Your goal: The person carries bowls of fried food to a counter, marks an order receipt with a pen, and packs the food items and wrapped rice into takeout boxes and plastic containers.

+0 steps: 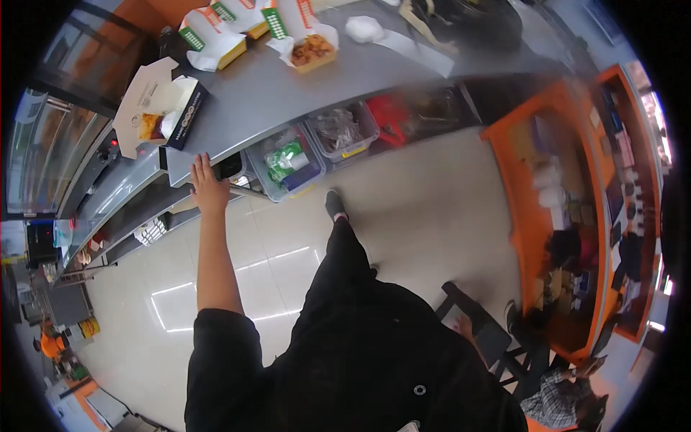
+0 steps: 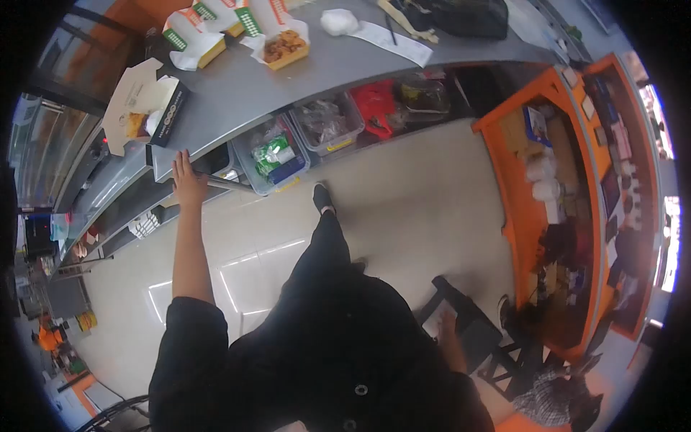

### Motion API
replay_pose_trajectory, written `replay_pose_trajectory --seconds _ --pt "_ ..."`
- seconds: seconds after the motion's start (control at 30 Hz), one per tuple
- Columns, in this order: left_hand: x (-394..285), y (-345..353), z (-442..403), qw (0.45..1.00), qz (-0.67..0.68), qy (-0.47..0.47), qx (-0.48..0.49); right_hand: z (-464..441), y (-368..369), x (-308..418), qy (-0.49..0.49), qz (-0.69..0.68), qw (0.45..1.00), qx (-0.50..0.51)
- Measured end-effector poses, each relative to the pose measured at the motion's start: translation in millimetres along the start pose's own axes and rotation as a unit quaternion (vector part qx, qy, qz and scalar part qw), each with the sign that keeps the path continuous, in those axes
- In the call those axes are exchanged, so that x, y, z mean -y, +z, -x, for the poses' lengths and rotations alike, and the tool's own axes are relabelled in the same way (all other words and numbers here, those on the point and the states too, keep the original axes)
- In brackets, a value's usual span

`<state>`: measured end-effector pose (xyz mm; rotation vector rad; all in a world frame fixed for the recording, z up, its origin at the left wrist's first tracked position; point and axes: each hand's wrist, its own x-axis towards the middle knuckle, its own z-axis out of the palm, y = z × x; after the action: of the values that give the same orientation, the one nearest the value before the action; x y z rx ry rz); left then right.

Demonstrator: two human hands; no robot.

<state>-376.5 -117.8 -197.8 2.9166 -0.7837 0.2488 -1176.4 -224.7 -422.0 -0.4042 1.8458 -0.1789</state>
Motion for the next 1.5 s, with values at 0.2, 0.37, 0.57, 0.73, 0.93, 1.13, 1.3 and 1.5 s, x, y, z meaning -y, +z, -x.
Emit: replay_pose_trajectory --seconds 0.2,0.37,0.57,0.73,0.93,1.13,1.3,1.5 --pt "-5 15 -6 0.998 0.040 -0.038 0.006 44 -55 -143 0.088 -0.073 0.993 0.038" --pt "-19 -5 0 0.998 0.003 -0.054 0.039 55 -9 -153 0.053 -0.098 0.987 0.118" --pt "-27 18 37 0.941 0.150 0.273 -0.129 97 77 -70 -0.102 -0.074 0.981 0.150" --pt "-42 134 41 0.910 0.100 0.329 0.233 120 100 -59 -0.170 0.107 0.973 0.114" --pt "-12 396 -13 0.956 0.203 0.069 0.200 137 51 -193 -0.006 0.014 0.998 0.065" --pt "-24 474 -56 0.934 0.218 0.043 0.278 173 100 -244 0.181 0.099 0.971 0.117" --pt "-26 502 -61 0.921 0.239 0.042 0.305 172 159 -254 0.158 -0.010 0.983 0.096" --pt "-24 452 -48 0.908 0.291 0.055 0.297 162 249 -147 0.069 0.168 0.977 0.116"
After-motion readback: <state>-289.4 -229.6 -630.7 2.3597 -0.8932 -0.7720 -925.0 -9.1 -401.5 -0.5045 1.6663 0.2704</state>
